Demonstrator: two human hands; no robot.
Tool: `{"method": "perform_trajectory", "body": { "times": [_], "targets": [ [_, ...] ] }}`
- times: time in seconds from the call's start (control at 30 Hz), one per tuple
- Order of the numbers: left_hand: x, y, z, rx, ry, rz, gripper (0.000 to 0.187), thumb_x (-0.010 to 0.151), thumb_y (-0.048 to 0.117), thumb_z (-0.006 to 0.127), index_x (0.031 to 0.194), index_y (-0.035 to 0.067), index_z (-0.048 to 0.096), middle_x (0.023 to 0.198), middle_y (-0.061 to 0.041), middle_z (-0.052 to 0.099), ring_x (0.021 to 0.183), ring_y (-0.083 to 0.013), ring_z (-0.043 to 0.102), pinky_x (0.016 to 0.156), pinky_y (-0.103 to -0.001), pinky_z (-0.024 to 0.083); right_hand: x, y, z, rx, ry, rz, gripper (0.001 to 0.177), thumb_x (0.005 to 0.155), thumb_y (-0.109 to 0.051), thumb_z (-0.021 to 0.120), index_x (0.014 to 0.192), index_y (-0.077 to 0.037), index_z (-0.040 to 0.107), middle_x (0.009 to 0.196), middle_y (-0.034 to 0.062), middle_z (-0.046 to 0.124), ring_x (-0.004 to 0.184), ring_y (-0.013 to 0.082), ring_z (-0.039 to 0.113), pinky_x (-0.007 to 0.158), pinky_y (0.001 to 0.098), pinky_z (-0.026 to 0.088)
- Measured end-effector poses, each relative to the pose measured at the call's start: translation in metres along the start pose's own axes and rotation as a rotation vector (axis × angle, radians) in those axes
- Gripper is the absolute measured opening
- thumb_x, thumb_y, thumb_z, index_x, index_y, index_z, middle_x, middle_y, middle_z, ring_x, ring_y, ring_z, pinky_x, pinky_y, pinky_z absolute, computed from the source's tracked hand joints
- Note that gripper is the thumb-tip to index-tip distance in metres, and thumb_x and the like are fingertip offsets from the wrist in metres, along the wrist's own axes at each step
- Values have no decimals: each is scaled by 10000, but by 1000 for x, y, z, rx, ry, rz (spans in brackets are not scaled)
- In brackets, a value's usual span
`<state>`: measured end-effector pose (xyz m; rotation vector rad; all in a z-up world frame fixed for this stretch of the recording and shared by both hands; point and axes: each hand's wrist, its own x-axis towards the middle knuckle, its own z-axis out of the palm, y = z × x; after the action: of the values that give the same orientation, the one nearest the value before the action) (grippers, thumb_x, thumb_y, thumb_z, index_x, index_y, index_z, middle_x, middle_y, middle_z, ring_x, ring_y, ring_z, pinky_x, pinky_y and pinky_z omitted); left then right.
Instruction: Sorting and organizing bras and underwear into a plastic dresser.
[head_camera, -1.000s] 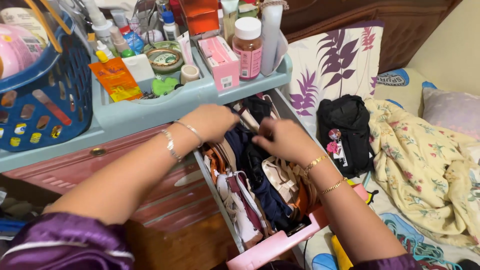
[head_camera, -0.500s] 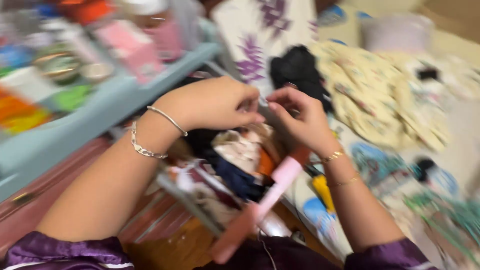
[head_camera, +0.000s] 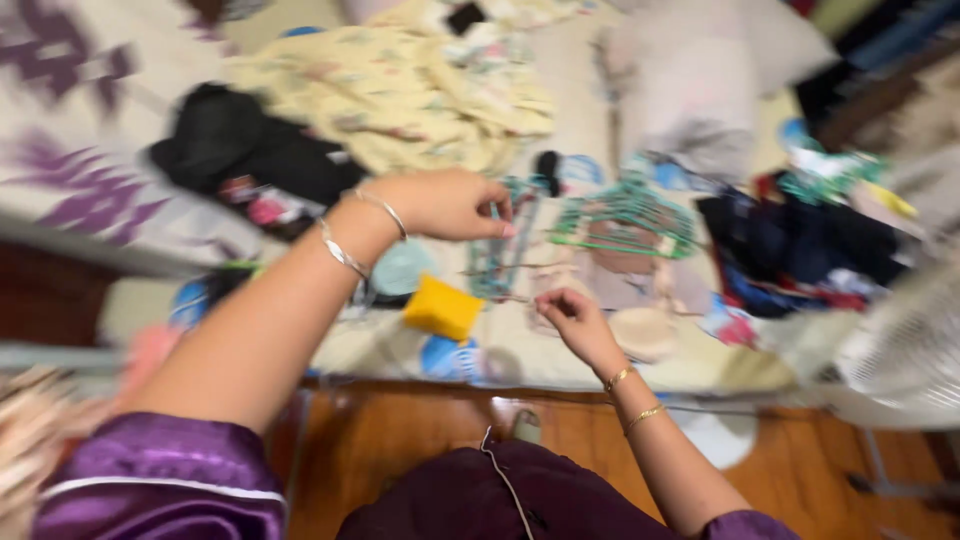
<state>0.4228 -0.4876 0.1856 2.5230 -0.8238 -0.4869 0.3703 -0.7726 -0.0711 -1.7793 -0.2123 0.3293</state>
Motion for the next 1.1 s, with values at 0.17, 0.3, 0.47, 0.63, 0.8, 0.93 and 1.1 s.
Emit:
{"method": "perform_trajectory", "body": {
  "times": [0.17,0.3,0.47,0.63,0.8,0.93,1.1],
  "targets": [
    [128,-15,152,-311,-20,168,376,921,388,636,1198,140,694,1056,-88,770,923,-223,739,833,-360,565,-36,85,-95,-61,114,243,169,946,-165,700,1052,-36,726,932,-3,718,843,77,604,773,247,514],
    [171,-30,283,-711,34,-21,304,952,329,661,1124,86,722,1015,-41,773,934,-142,706,851,-307,554,-46,139,-132,-121,157,356,187,920,-180,692,1036,-42,742,903,9,730,819,102,616,755,259,518],
    [197,-57,367,-1031,96,-315,324,954,370,696,1095,84,754,939,-20,751,838,-137,664,778,-292,549,-33,176,-151,-34,151,595,214,892,-211,677,1040,-65,728,924,18,736,845,118,646,725,307,545],
    [239,-99,375,-1202,95,-704,283,890,330,689,1077,128,753,932,30,733,803,-123,656,638,-297,472,-11,232,-158,-288,254,637,220,855,-235,712,1005,-80,756,941,59,793,878,175,738,836,309,572],
    [295,-155,397,-1196,129,-654,314,924,373,696,1088,110,738,983,10,736,832,-128,641,681,-269,494,42,235,-192,-487,345,581,213,854,-273,677,991,-119,731,962,115,789,923,297,749,855,389,585],
    [317,-153,374,-1346,117,-731,309,913,385,665,1116,154,695,1018,34,742,867,-105,652,708,-275,491,118,233,-232,-675,396,617,311,812,-288,691,1095,-157,694,968,174,740,956,418,692,864,504,559],
    [325,-156,409,-1351,134,-840,309,945,389,649,1084,122,719,1008,27,743,868,-111,663,727,-278,504,212,304,-268,-804,330,672,424,862,-339,692,1233,-136,661,1165,187,700,1101,433,640,951,524,526]
  ]
}}
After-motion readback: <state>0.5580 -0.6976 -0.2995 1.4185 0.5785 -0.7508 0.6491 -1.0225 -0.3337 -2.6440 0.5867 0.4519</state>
